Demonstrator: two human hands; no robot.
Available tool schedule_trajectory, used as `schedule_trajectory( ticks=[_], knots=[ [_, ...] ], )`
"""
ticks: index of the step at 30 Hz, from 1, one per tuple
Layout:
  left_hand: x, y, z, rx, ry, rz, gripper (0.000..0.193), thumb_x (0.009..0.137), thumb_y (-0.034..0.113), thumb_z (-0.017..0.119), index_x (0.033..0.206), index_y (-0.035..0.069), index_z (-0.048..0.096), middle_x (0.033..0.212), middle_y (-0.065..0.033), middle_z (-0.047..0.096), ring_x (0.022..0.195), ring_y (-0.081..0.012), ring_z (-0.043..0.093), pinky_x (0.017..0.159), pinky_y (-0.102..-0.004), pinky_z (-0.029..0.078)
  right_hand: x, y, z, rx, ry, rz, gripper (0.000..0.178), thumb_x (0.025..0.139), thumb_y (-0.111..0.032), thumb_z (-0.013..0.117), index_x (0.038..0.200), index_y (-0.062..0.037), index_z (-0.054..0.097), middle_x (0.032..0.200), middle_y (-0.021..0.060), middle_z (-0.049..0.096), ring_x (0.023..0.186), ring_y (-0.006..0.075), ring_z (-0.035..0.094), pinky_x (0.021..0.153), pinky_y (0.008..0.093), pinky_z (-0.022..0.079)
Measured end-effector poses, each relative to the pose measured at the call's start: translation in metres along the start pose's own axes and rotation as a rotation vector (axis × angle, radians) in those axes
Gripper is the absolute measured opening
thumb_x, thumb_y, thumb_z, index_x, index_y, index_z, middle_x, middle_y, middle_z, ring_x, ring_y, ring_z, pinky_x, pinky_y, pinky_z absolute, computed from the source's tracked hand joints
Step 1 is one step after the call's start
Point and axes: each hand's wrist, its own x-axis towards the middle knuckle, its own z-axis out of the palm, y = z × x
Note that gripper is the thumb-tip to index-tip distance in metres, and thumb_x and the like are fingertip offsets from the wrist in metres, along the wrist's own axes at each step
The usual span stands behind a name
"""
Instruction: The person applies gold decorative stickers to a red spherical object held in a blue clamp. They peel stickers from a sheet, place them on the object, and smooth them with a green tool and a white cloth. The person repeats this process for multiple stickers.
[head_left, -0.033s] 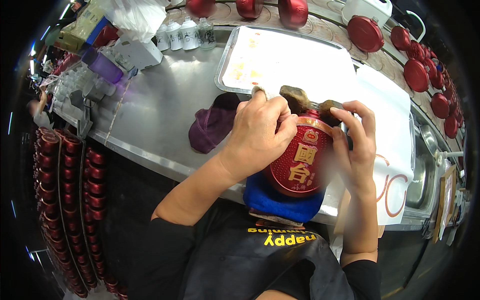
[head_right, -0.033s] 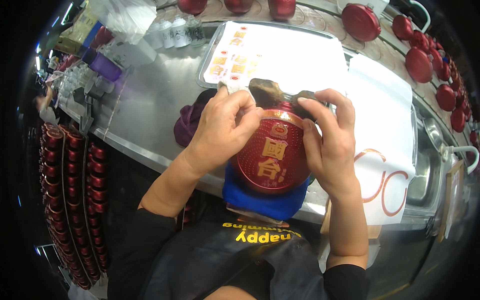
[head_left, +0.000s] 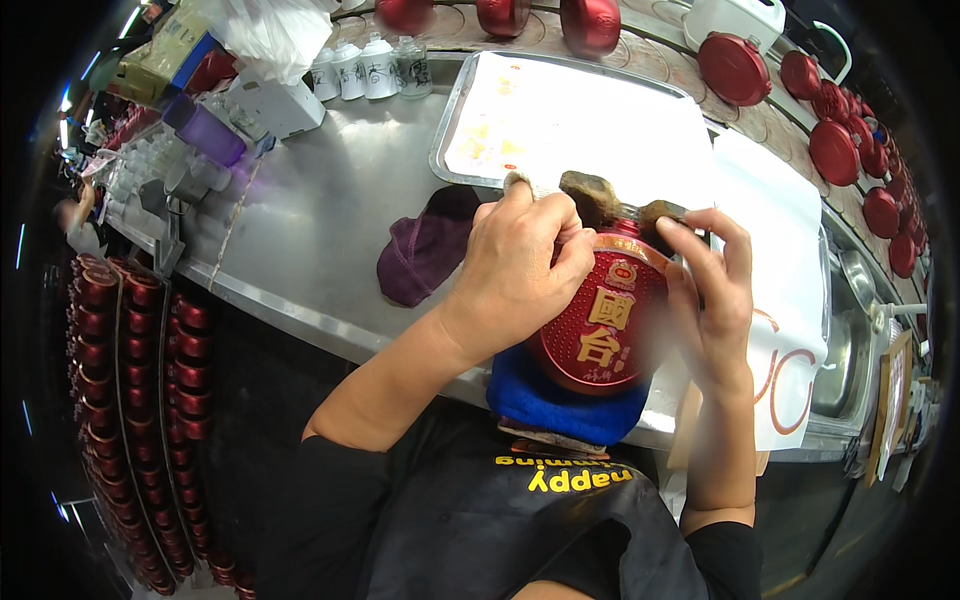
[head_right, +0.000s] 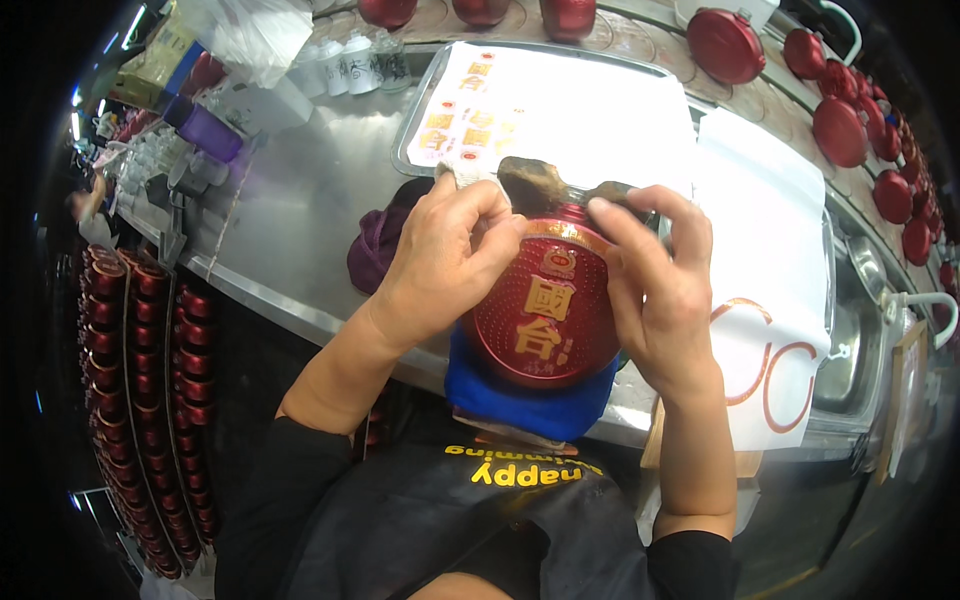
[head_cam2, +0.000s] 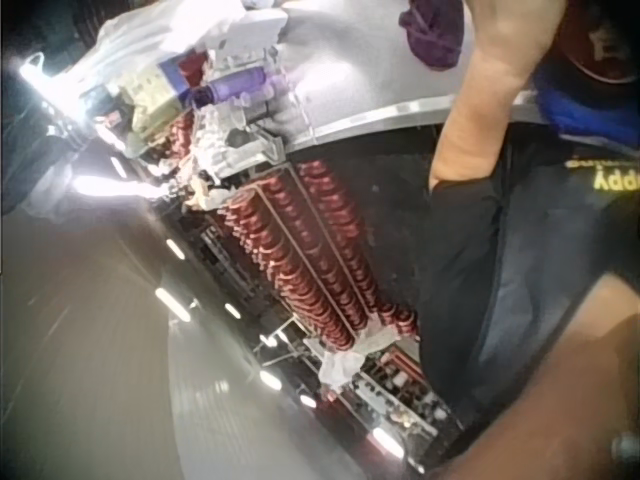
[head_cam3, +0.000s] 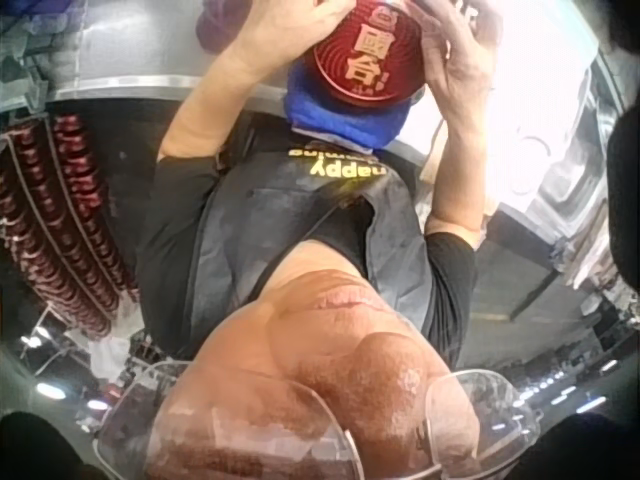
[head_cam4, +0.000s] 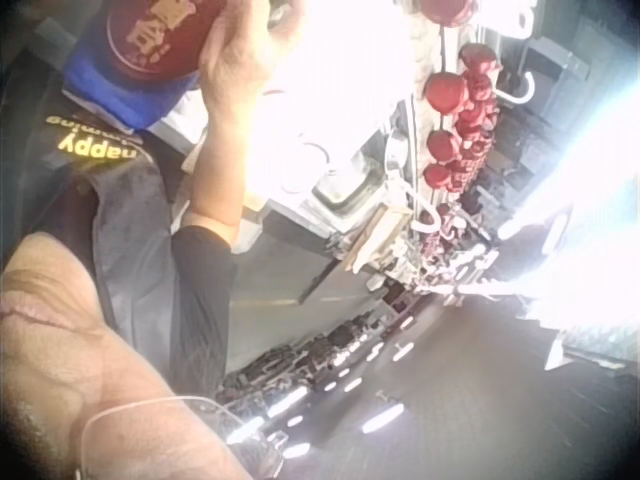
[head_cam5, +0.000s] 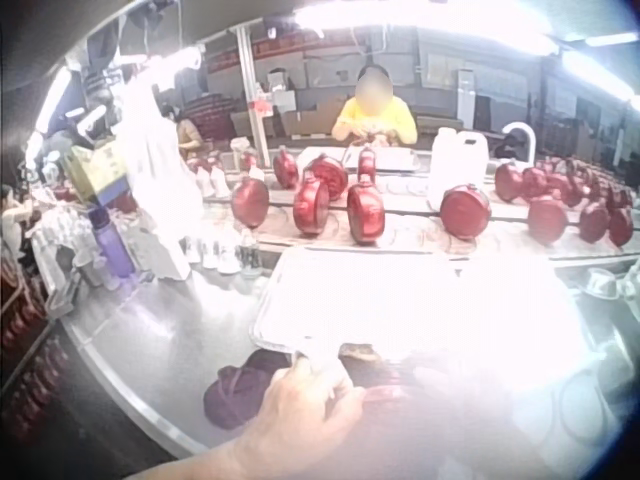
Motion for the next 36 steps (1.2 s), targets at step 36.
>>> schedule_trajectory(
  ticks=[36],
  knots=[
    [0.008,-0.003,0.006,0.016,0.026,0.045,0.018,0.085,0.012,0.070,0.074,0.003,0.058,0.072,-0.0133,0.059,0.072,-0.0327,0.059,0.070,-0.0465,0.045,-0.011,0.001,0.001,-0.186,-0.128,-0.114,0.036,0.089,-0.012,0.073,0.124,-0.0039,0.071,0.119,0.0162,0.058,0.112,0.0358,0.056,0.096,0.0461,0.048]
  ],
)
